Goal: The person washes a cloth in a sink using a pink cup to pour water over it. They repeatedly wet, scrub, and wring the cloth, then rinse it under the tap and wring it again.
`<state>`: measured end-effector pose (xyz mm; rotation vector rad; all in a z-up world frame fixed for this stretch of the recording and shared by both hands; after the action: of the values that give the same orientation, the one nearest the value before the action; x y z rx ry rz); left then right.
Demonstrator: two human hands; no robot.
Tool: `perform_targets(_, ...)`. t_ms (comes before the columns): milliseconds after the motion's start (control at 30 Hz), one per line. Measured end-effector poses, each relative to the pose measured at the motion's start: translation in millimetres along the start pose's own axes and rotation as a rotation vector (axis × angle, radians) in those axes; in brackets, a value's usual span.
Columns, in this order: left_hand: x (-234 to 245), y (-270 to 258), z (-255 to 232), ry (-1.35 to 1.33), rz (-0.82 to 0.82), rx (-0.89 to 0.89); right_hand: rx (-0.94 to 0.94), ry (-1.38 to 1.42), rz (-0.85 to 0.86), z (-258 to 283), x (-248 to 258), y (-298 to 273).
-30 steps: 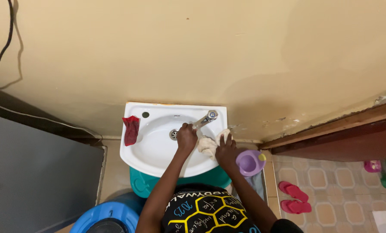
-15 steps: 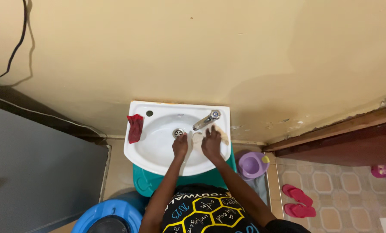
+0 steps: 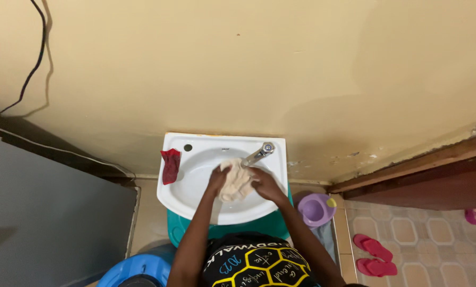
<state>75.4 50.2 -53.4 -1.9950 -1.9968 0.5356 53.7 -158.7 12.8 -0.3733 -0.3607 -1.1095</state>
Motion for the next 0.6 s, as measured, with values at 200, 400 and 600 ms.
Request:
perform_targets(200,-4.3,37.8,-92.6,0.612,0.013,-0.375,-0.007,0.117,-0.268,-25.4,40.1,-15.5)
perform_targets(400,-73.6,63.6,-115.9,0.892,0.212,-0.871,0.029,0.082,-0.402,-28.0,63.3,-26.2)
perform_targets(600,-112.1,74.8,-114.8,1.264,0.275,-0.963,-0.107,0.016,-0.477,-38.9,76.0,-42.6)
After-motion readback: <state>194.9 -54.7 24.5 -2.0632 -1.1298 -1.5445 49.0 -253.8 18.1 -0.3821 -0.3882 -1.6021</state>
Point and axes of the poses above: each hand's wrist, its own y-axis towards the middle knuckle, its own x-axis out of the back of the hand, z = x × y, the point moved 6 cm from there along y, towards the middle knuckle, and after that the axes turned 2 degrees about z, right-handed, at the moved point
